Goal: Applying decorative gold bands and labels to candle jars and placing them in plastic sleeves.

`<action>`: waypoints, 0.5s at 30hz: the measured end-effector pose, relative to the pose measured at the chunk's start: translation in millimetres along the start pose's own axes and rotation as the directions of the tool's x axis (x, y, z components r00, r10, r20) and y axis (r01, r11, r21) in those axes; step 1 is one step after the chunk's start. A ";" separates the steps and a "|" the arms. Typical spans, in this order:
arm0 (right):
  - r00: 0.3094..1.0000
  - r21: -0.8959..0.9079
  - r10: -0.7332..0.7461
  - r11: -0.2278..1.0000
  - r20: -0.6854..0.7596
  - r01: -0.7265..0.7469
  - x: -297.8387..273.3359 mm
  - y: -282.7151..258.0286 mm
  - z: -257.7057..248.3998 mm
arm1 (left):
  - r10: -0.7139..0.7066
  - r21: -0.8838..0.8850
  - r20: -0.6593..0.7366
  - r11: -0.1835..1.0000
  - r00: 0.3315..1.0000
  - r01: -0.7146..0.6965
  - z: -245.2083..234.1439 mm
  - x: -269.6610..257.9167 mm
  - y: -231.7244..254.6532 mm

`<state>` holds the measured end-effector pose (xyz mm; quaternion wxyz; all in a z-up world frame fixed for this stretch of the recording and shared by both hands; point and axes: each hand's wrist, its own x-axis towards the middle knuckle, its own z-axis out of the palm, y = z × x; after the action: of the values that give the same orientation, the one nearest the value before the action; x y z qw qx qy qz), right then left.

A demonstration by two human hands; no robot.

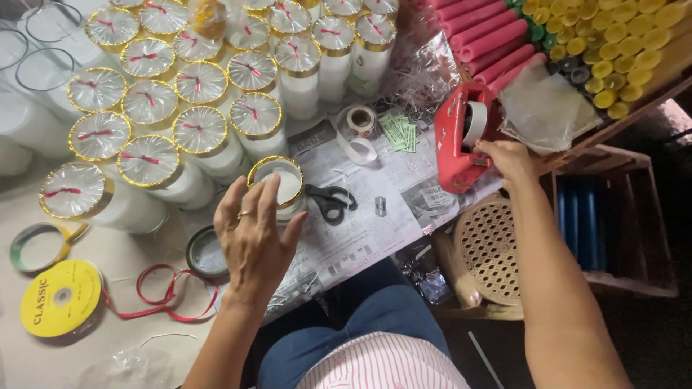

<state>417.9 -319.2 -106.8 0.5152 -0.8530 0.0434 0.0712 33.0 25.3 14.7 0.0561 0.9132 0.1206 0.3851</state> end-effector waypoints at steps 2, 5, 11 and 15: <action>0.998 -0.020 -0.050 0.999 -0.034 0.049 -8.7 -15.3 2.2 | -0.017 -0.003 -0.015 1.000 1.000 0.017 -8.1 -6.6 -4.6; 0.985 0.000 -0.140 0.990 -0.105 0.141 -44.3 -51.4 -2.3 | -0.059 -0.010 -0.029 0.998 0.998 0.059 -16.4 -18.4 -15.1; 0.964 0.198 -0.198 0.952 -0.177 0.232 -130.5 -58.2 -15.3 | -0.160 0.004 -0.011 0.987 0.987 0.161 -21.1 -40.8 -38.4; 0.997 0.402 0.059 0.915 -0.046 -0.036 -147.0 -11.4 -11.8 | -0.233 -0.021 0.019 0.972 0.972 0.234 -16.7 -52.1 -44.2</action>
<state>275.6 -324.2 -67.0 0.6757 -0.7297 0.0924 0.0490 -21.9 54.4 -18.2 0.1124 0.8952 0.2223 0.3695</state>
